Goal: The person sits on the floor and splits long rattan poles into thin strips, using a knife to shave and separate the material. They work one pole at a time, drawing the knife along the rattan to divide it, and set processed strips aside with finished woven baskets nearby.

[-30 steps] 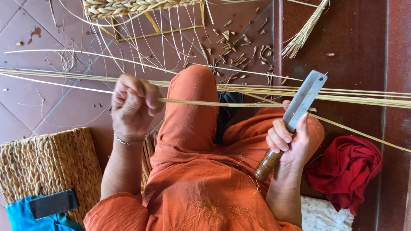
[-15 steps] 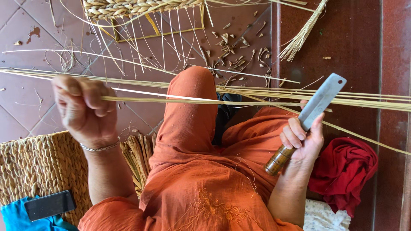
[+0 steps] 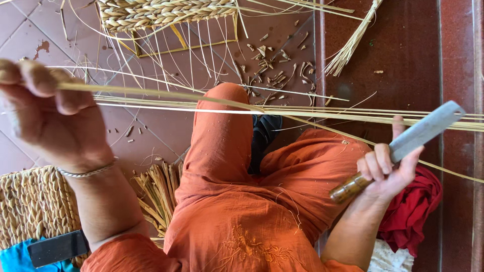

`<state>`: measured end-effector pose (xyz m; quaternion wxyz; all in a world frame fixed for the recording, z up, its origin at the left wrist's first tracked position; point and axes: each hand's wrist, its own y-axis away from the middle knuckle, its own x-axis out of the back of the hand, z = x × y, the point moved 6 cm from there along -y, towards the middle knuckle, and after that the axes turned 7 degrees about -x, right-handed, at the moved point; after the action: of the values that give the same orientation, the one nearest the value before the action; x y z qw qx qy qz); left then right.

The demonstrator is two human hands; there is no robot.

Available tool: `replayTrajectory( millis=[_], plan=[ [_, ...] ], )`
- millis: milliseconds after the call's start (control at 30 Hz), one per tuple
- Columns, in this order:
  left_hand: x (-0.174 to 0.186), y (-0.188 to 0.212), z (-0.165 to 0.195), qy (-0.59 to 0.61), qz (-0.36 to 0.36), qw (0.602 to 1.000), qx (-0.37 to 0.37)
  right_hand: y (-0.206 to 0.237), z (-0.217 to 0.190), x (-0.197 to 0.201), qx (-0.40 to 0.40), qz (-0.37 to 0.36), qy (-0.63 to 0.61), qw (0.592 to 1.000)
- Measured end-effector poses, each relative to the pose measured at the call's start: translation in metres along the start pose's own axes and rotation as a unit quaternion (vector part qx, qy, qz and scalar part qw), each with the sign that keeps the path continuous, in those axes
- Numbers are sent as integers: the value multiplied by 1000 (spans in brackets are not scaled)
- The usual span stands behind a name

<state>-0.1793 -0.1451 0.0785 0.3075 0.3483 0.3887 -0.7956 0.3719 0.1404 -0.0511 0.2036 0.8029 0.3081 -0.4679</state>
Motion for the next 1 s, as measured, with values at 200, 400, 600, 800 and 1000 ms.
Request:
replayTrajectory(
  millis=[200, 400, 600, 800, 1000],
  plan=[
    [-114, -1, -74, 21, -129, 991, 38, -19, 105, -82, -121, -85, 76, 986],
    [-185, 2, -116, 7, -174, 980, 93, -49, 175, -112, -195, -62, -34, 978],
    [-196, 11, -140, -38, -299, 942, 146, -61, 194, -101, -233, 4, 0, 972],
    [-193, 62, -219, -437, -498, 749, 0, -63, 180, -70, -214, 18, -36, 976],
    [-159, 119, -274, -589, -540, 598, -65, -54, 181, -47, -223, 114, 22, 968]
  ],
)
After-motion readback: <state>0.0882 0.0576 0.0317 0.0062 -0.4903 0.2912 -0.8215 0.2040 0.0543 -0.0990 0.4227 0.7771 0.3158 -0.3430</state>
